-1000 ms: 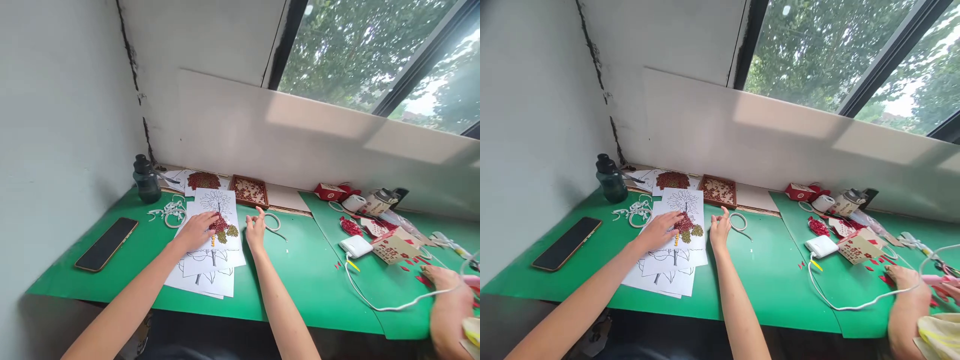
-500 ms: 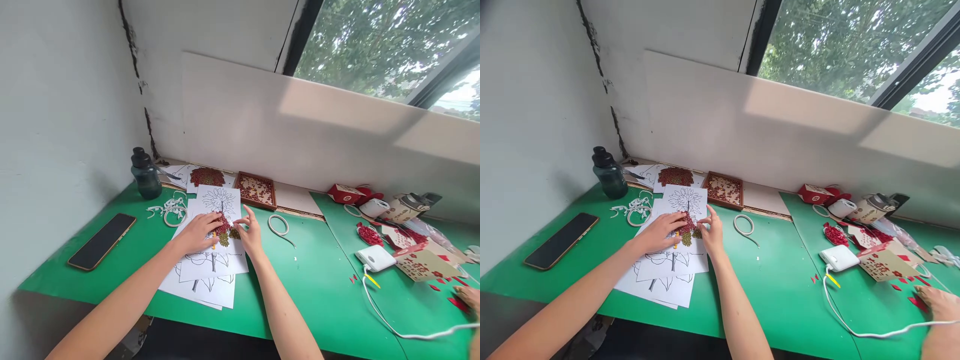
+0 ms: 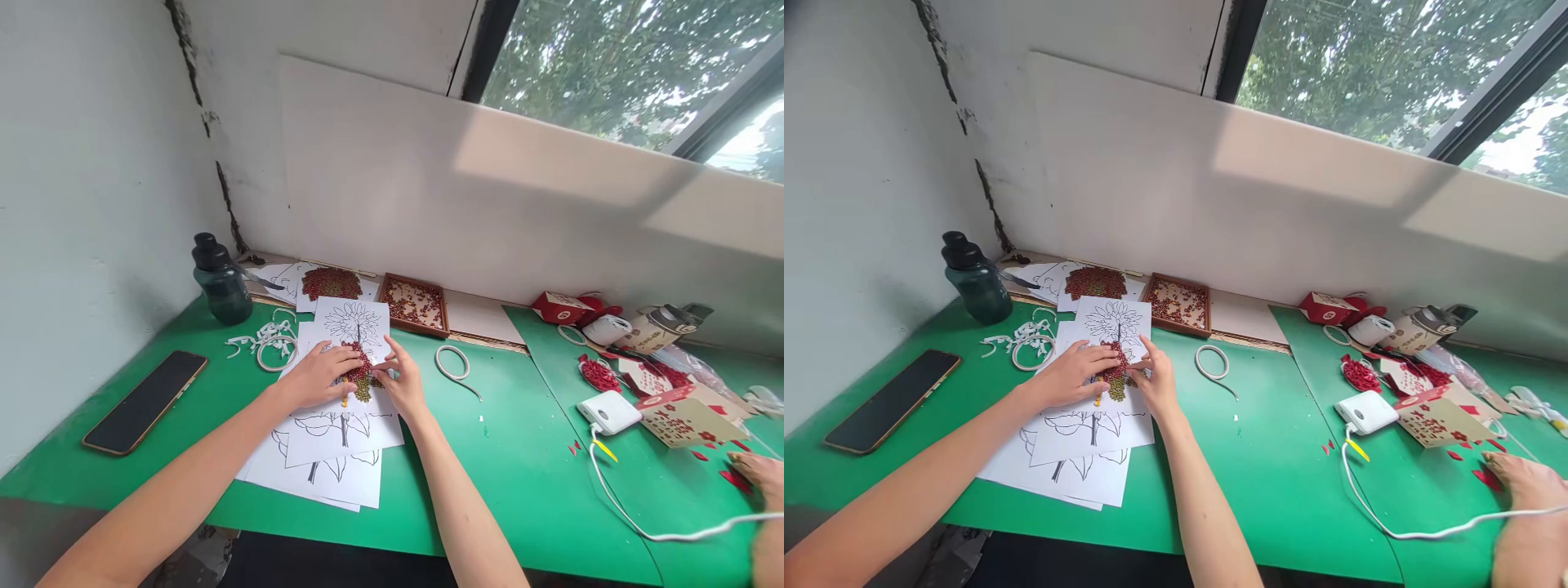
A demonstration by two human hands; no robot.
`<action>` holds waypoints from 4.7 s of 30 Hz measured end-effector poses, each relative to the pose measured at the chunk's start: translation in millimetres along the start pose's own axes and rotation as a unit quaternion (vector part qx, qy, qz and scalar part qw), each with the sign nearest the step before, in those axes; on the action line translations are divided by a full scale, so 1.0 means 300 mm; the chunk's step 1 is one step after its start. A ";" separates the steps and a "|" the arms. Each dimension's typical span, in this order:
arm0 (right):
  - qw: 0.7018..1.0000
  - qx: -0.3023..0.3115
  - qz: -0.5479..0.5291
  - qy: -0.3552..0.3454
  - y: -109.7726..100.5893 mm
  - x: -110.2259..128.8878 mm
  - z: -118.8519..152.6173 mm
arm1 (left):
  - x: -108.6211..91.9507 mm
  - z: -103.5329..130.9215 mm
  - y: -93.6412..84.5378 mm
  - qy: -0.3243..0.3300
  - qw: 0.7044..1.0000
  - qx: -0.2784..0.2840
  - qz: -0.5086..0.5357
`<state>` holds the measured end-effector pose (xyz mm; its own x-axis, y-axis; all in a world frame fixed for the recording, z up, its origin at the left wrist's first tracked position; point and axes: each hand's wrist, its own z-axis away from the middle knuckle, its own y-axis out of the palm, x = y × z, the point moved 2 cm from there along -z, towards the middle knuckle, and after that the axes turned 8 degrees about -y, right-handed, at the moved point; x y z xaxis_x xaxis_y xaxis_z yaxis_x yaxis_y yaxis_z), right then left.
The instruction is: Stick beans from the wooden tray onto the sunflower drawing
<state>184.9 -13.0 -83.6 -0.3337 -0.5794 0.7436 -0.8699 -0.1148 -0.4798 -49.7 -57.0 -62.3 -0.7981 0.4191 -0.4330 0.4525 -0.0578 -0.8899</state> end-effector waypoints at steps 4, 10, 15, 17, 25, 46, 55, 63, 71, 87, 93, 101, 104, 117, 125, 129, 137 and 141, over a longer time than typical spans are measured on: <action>1.000 0.007 0.019 0.005 0.006 0.000 -0.003 | 0.008 0.004 0.006 0.007 1.000 -0.009 0.007; 0.999 0.009 0.035 0.002 0.007 0.009 -0.008 | 0.003 -0.006 -0.002 0.020 1.000 -0.005 0.007; 0.999 0.013 0.030 -0.002 0.005 0.017 -0.009 | 0.005 -0.006 0.000 0.015 1.000 -0.001 0.000; 1.000 -0.009 0.025 -0.005 -0.006 0.018 -0.009 | 0.008 -0.007 0.002 0.013 1.000 0.002 -0.002; 0.991 -0.126 0.044 -0.018 -0.053 0.025 0.008 | 0.023 -0.007 0.015 0.016 1.000 -0.006 0.005; 0.988 -0.130 0.058 -0.055 -0.073 0.057 -0.002 | 0.047 -0.012 0.002 0.013 0.999 -0.036 0.019; 0.984 -0.160 0.066 0.029 -0.098 0.037 -0.002 | 0.031 -0.013 -0.002 0.023 0.999 -0.040 -0.003; 0.997 -0.053 0.057 0.019 -0.032 0.040 0.001 | -0.019 -0.007 0.025 0.070 0.997 -0.032 -0.017; 0.997 -0.023 0.062 0.026 -0.018 0.023 0.007 | -0.018 -0.007 0.037 0.062 0.998 -0.011 -0.011; 0.994 0.040 0.096 0.036 0.023 0.020 -0.006 | -0.025 -0.013 0.030 0.047 0.999 0.011 0.018; 0.992 0.047 0.111 0.048 0.031 0.023 -0.009 | -0.015 -0.013 0.034 0.045 0.999 0.013 0.025; 0.995 0.022 0.082 0.057 0.037 0.010 -0.012 | -0.019 -0.014 0.025 0.038 0.998 0.012 0.047; 0.998 -0.011 0.048 0.045 0.024 0.008 -0.011 | -0.021 -0.013 0.021 0.024 0.998 0.013 0.051; 0.980 0.122 0.149 -0.051 0.003 0.072 0.002 | -0.020 -0.014 0.020 0.008 0.998 0.016 0.059; 0.984 0.113 0.131 -0.049 0.007 0.072 0.003 | -0.019 -0.016 0.017 0.013 0.997 0.027 0.065; 0.984 0.111 0.131 -0.051 0.007 0.076 0.003 | -0.018 -0.016 0.017 0.014 0.997 0.027 0.067; 0.983 0.117 0.131 -0.049 0.011 0.068 0.000 | -0.009 -0.016 0.026 0.017 0.998 0.023 0.060; 0.983 0.127 0.125 -0.034 0.013 0.072 -0.001 | -0.004 -0.018 0.031 0.019 0.998 0.023 0.057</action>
<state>174.1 -25.6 -69.2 -0.4919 -0.6673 0.5593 -0.6428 -0.1549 -0.7502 -42.3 -53.1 -69.1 -0.7262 0.4413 -0.5272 0.5203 -0.1483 -0.8410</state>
